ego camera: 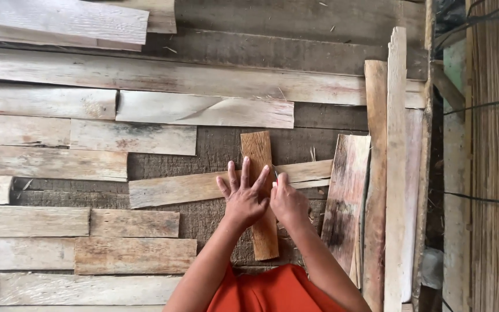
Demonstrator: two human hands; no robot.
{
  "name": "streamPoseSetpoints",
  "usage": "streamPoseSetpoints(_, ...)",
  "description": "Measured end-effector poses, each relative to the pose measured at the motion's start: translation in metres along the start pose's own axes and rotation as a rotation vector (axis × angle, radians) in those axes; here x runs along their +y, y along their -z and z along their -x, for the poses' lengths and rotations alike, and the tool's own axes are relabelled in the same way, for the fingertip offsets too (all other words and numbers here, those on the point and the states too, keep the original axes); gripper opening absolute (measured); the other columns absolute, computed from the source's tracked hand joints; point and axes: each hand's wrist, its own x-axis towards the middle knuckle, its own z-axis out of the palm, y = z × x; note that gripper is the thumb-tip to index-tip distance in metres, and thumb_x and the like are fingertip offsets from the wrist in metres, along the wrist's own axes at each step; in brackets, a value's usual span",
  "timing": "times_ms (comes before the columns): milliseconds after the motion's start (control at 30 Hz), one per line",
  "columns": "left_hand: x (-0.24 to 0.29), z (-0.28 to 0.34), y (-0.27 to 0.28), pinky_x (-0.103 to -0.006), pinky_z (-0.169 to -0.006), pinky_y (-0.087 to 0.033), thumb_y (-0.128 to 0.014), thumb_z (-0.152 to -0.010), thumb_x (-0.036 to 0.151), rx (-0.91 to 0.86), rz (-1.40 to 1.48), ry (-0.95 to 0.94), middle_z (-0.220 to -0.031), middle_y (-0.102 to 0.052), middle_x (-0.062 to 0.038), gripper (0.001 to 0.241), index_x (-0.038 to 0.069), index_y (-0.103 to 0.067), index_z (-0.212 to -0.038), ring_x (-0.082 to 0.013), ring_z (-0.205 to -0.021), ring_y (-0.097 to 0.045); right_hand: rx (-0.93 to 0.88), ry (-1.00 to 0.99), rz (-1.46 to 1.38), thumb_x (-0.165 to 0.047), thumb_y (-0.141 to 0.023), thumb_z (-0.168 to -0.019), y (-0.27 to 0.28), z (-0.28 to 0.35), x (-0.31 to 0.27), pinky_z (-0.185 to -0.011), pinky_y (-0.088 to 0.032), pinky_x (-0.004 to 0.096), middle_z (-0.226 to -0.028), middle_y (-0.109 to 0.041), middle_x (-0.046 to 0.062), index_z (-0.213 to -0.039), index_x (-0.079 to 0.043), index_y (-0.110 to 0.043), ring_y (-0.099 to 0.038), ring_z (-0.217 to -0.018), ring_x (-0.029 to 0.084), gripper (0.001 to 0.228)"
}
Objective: Trimming thin wood strips with shears and fitting them together to assemble a larger wood panel on a workshop floor.
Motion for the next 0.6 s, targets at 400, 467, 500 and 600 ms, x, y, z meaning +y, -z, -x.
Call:
streamPoseSetpoints(400,0.001,0.002,0.005,-0.0761,-0.112,0.010,-0.056,-0.083,0.051,-0.051,0.007,0.022,-0.172,0.015,-0.003,0.088,0.049,-0.015,-0.161,-0.0461,-0.151,0.025,-0.188,0.025,-0.038,-0.023,-0.034,-0.101,0.022,0.013,-0.005,-0.081,-0.058,0.055,-0.083,-0.074,0.026,-0.130,-0.004,-0.041,-0.076,-0.084,0.042,0.036)
streamPoseSetpoints(467,0.001,0.001,0.007,-0.0760,-0.112,0.009,-0.057,-0.083,0.051,-0.044,0.007,0.018,-0.172,0.014,-0.004,0.088,0.048,-0.016,-0.161,-0.0463,-0.151,0.024,-0.192,0.030,-0.010,-0.028,-0.039,-0.101,0.006,0.012,0.005,-0.081,-0.058,0.055,-0.083,-0.074,0.025,-0.133,-0.002,-0.039,-0.076,-0.085,0.042,0.041)
streamPoseSetpoints(500,0.001,0.002,0.007,-0.0760,-0.113,0.009,-0.057,-0.083,0.052,-0.041,0.006,0.016,-0.172,0.014,-0.004,0.089,0.048,-0.016,-0.161,-0.0464,-0.152,0.023,-0.200,0.032,0.016,-0.032,-0.043,-0.101,-0.004,0.013,0.011,-0.080,-0.057,0.056,-0.084,-0.074,0.024,-0.135,0.001,-0.038,-0.075,-0.086,0.042,0.047)
streamPoseSetpoints(600,0.002,0.002,0.009,-0.0758,-0.111,0.011,-0.056,-0.082,0.053,-0.022,0.038,0.001,-0.173,0.013,-0.005,0.088,0.047,-0.017,-0.161,-0.0466,-0.152,0.023,-0.163,0.011,0.066,-0.033,-0.035,-0.103,0.000,0.023,0.004,-0.083,-0.057,0.057,-0.081,-0.074,0.022,-0.138,-0.001,-0.035,-0.075,-0.089,0.042,0.047)
